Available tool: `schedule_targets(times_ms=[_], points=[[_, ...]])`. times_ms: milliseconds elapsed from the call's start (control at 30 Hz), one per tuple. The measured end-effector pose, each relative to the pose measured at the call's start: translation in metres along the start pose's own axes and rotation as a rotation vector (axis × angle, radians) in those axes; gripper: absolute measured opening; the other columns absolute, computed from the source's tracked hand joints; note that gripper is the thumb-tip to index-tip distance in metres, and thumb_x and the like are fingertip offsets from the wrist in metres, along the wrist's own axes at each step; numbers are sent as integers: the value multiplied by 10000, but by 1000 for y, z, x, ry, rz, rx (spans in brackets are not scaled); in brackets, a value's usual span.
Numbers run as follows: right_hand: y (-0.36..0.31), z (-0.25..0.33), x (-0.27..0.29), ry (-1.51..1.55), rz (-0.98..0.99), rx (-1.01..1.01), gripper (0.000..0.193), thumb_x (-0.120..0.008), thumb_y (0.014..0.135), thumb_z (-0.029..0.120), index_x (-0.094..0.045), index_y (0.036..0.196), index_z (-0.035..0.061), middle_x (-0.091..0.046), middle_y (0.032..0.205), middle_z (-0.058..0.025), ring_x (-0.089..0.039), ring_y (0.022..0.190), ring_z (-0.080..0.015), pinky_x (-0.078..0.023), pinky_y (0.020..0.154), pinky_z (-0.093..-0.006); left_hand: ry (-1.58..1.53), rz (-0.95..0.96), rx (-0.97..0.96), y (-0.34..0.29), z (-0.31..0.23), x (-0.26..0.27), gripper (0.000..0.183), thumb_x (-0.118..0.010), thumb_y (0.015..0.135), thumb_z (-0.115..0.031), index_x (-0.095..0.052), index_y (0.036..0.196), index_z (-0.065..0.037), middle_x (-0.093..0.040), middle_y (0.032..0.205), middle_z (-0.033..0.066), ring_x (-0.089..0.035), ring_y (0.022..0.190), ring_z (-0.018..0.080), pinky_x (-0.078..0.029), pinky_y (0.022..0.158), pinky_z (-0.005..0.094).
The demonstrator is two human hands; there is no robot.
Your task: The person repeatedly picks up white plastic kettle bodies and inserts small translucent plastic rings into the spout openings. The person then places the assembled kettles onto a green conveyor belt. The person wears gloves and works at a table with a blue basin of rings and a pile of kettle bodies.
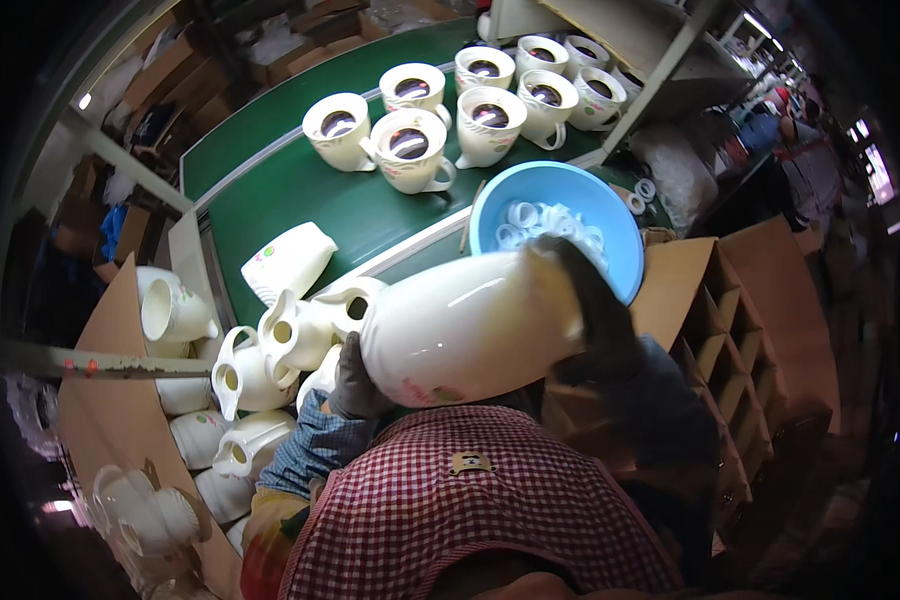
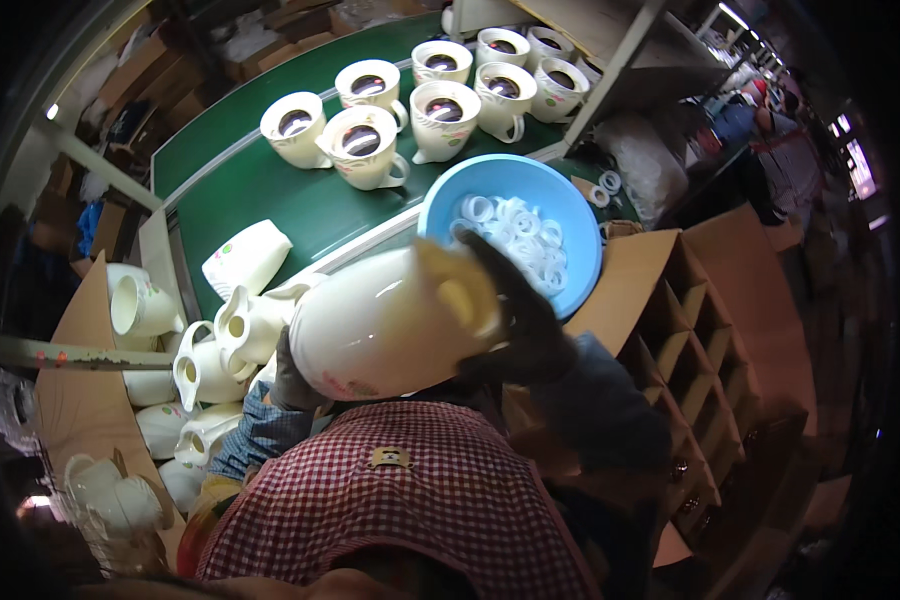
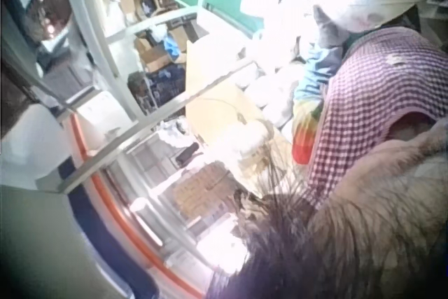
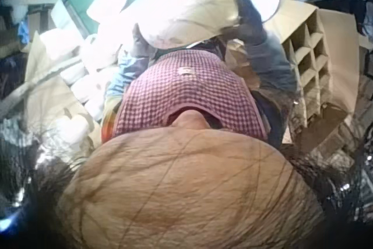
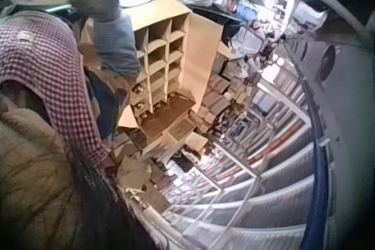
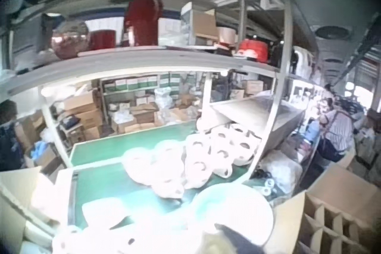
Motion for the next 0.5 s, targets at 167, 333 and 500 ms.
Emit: schedule_targets(times_ms=[167, 333, 500], points=[[-4, 6, -24, 25, -46, 87, 1212, -919, 684, 506, -278, 1585, 11, -446, 1515, -273, -475, 1378, -434, -386, 1146, -519, -393, 26, 176, 19, 21, -31, 717, -466, 1037, -554, -321, 1574, -101, -399, 1588, 160, -459, 1408, 323, -363, 1186, 508], [-3, 12, -36, -22, -48, 145, 1139, -858, 736, 563, -302, 1578, 36, -443, 1513, -277, -475, 1373, -451, -397, 1134, -536, -170, 29, 262, 31, 30, -36, 607, -471, 1072, -416, -336, 1550, -66, -439, 1539, 175, -491, 1368, 314, -420, 1149, 471], [-6, 5, -37, -4, -77, 135, 1133, -865, 730, 557, -310, 1576, 47, -428, 1529, -268, -460, 1390, -447, -385, 1144, -543, 118, 10, 140, 46, 31, -42, 504, -616, 1031, -232, -445, 1449, -9, -564, 1377, 165, -587, 1240, 266, -520, 1042, 382]])
Point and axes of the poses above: each hand's wrist, its own y-axis towards the middle knuckle, its own x-axis out of the back of the hand, z = x × y, the point moved 9 cm from there along y, towards the middle knuckle
